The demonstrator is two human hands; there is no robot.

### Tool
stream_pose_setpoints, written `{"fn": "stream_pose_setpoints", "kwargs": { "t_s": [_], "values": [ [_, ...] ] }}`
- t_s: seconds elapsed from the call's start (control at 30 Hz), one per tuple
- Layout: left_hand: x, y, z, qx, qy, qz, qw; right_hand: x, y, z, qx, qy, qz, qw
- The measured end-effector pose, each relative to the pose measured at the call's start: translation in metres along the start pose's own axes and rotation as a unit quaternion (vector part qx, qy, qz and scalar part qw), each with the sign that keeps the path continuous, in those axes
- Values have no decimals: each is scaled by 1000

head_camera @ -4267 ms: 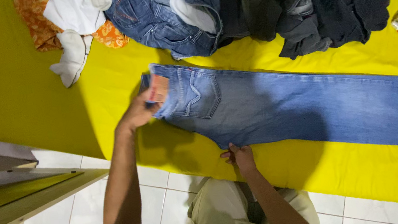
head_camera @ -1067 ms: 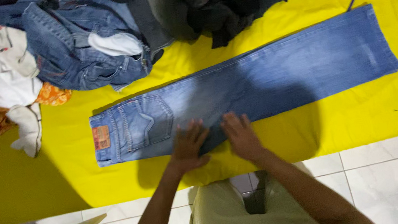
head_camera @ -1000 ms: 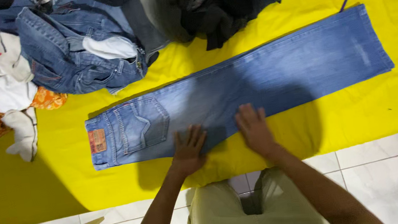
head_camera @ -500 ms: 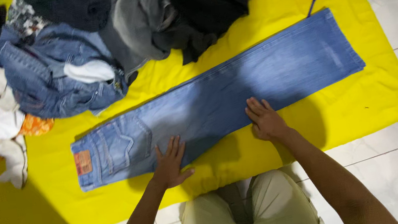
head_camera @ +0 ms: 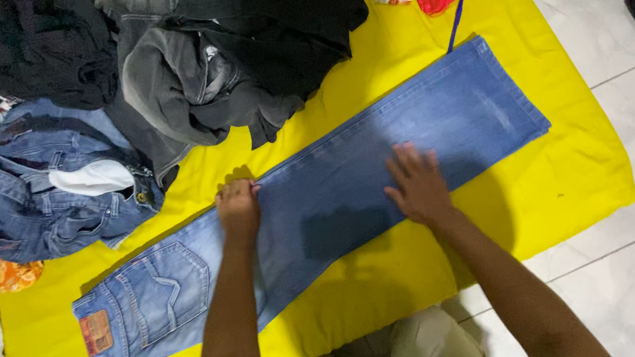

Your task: The person folds a pair of blue jeans by laying them out on a bed, smoothing the fabric by hand, and folding them into a compact rectangle.

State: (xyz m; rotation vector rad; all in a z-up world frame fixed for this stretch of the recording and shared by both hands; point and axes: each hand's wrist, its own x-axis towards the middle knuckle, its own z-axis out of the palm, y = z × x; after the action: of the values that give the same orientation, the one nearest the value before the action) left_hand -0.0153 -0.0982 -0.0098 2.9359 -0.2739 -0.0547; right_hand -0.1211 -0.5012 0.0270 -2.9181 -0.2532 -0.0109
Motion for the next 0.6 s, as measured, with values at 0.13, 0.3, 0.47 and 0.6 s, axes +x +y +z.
{"fn": "stream_pose_setpoints", "kwargs": {
  "t_s": [0.13, 0.3, 0.47, 0.6],
  "values": [
    [26, -20, 10, -58, 88, 26, 994, 0, 83, -18, -47, -5, 93, 995],
    [27, 24, -13, -74, 20, -2, 997, 24, 120, -34, -121, 20, 152, 981],
    [4, 132, -15, -149, -57, 229, 960, 56, 26, -17, 165, -10, -106, 981],
    [38, 143, -2, -124, -75, 95, 985, 83, 25, -13, 138, -52, -208, 967]
  ]
}}
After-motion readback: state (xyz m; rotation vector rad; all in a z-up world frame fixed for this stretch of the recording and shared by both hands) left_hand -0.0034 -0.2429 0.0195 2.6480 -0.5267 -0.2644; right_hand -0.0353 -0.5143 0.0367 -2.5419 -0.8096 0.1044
